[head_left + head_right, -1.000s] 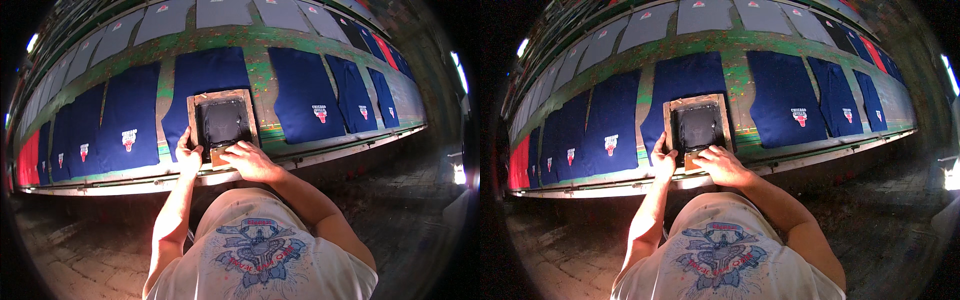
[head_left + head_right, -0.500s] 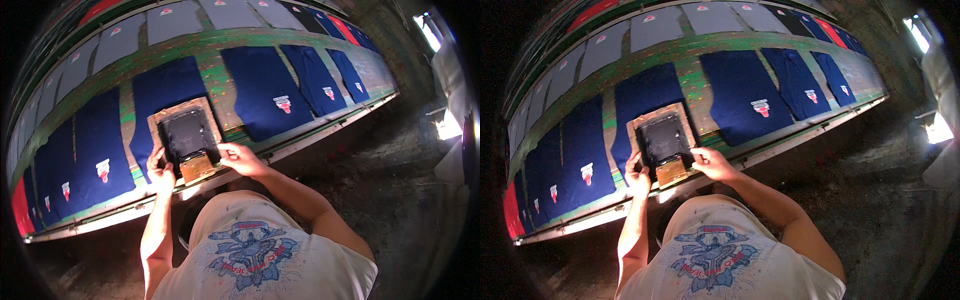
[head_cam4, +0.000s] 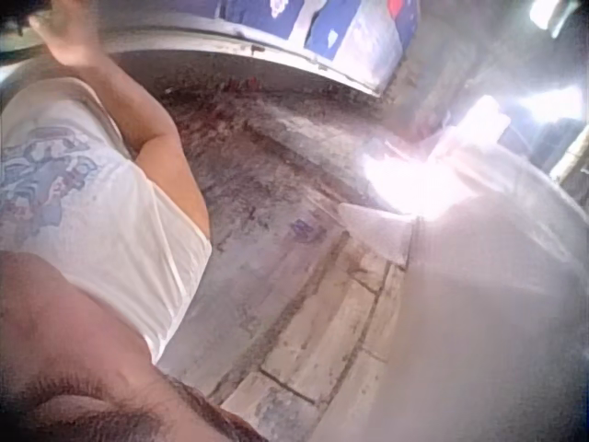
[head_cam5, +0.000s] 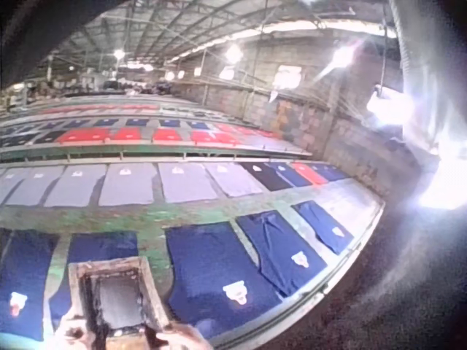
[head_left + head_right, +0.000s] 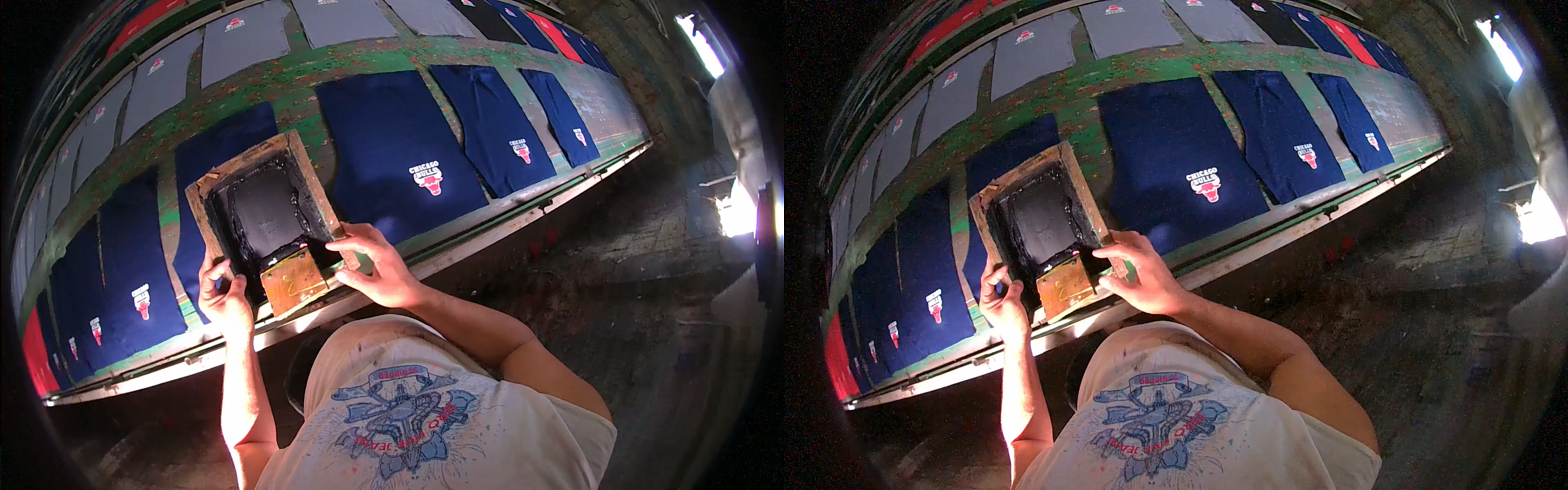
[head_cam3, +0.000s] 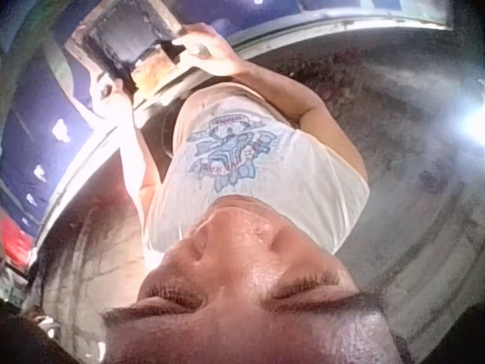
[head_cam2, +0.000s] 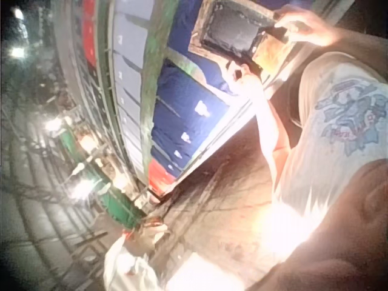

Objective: The person uses a squeegee to apply ink through a screen printing frame onto a series of red and blue t-shirts laid out on a table. The person repeatedly wipes the screen, repositions the frame, and prints the Chicago Bulls logo on each shirt in sequence.

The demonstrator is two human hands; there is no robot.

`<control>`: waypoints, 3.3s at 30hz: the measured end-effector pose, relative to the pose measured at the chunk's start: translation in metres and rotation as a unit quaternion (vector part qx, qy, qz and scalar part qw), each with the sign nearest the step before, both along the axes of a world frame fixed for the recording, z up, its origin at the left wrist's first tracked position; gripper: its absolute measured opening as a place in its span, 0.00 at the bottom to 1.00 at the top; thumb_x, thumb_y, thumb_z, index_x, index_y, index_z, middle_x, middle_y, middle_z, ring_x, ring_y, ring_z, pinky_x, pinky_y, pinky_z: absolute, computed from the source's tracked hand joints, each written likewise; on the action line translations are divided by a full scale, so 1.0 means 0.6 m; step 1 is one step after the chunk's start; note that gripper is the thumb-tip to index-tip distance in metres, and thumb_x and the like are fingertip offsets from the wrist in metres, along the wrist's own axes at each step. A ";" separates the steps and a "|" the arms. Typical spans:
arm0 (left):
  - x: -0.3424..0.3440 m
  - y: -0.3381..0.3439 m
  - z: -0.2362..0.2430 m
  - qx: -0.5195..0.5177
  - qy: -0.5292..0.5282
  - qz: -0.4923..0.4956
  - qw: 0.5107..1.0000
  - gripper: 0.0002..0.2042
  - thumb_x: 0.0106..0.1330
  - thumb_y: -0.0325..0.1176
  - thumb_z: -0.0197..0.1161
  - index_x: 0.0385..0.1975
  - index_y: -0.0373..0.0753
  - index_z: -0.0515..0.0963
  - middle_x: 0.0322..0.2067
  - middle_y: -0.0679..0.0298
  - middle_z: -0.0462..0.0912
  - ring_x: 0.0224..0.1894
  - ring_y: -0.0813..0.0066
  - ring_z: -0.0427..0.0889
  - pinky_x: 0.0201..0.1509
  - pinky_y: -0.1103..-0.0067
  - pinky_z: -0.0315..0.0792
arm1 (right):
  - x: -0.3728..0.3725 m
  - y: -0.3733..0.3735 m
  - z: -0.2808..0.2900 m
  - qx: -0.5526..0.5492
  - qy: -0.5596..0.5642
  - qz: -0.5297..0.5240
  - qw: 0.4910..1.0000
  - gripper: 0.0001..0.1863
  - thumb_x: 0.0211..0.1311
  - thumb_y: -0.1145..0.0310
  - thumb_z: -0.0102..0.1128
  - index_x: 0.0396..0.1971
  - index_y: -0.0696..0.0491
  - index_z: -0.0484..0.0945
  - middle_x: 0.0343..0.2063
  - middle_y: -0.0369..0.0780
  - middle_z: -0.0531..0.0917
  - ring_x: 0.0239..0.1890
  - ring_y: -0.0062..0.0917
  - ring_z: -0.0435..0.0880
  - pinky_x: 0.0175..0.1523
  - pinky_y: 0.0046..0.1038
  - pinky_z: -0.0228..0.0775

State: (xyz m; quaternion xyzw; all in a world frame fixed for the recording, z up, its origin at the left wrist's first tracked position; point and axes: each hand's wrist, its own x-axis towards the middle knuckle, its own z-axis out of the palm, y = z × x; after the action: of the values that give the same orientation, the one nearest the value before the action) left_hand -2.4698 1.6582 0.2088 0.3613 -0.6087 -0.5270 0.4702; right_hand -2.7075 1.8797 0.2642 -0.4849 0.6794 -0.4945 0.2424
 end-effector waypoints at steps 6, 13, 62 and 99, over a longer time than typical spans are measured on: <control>-0.171 0.118 0.029 0.000 0.006 0.009 1.000 0.23 0.57 0.04 0.61 0.48 0.35 0.87 0.78 0.52 0.75 0.75 0.64 0.79 0.70 0.75 0.77 | -0.164 0.109 -0.022 -0.076 -0.135 -0.002 0.988 0.25 0.68 0.73 0.75 0.65 0.52 0.86 0.70 0.50 0.76 0.78 0.42 0.71 0.83 0.41 0.60; -0.396 0.279 0.007 -0.075 -0.083 -0.010 0.994 0.19 0.57 0.10 0.66 0.45 0.38 0.89 0.76 0.44 0.75 0.79 0.54 0.74 0.82 0.65 0.65 | -0.352 0.282 -0.067 -0.081 -0.205 -0.059 0.974 0.22 0.73 0.72 0.70 0.65 0.55 0.85 0.74 0.49 0.70 0.79 0.39 0.70 0.82 0.41 0.62; -0.497 0.360 -0.120 0.073 0.016 -0.045 0.996 0.13 0.56 0.09 0.68 0.32 0.39 0.87 0.77 0.47 0.77 0.67 0.70 0.83 0.61 0.77 0.77 | -0.459 0.378 -0.122 -0.001 -0.203 -0.100 0.974 0.19 0.76 0.77 0.68 0.64 0.60 0.85 0.71 0.46 0.78 0.69 0.28 0.81 0.75 0.34 0.72; -0.496 0.361 -0.116 0.037 -0.054 -0.031 0.997 0.10 0.55 0.11 0.69 0.29 0.37 0.86 0.74 0.41 0.79 0.76 0.58 0.79 0.81 0.70 0.65 | -0.497 0.155 -0.032 -0.018 0.389 0.118 0.913 0.23 0.58 0.78 0.66 0.55 0.52 0.89 0.46 0.43 0.90 0.52 0.43 0.88 0.61 0.44 0.82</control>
State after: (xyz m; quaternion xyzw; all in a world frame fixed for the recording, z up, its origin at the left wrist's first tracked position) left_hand -2.7674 1.8747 0.1393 0.3873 -0.6246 -0.5430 0.4062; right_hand -3.0054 1.9724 0.2448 -0.7199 0.6488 -0.2465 0.0067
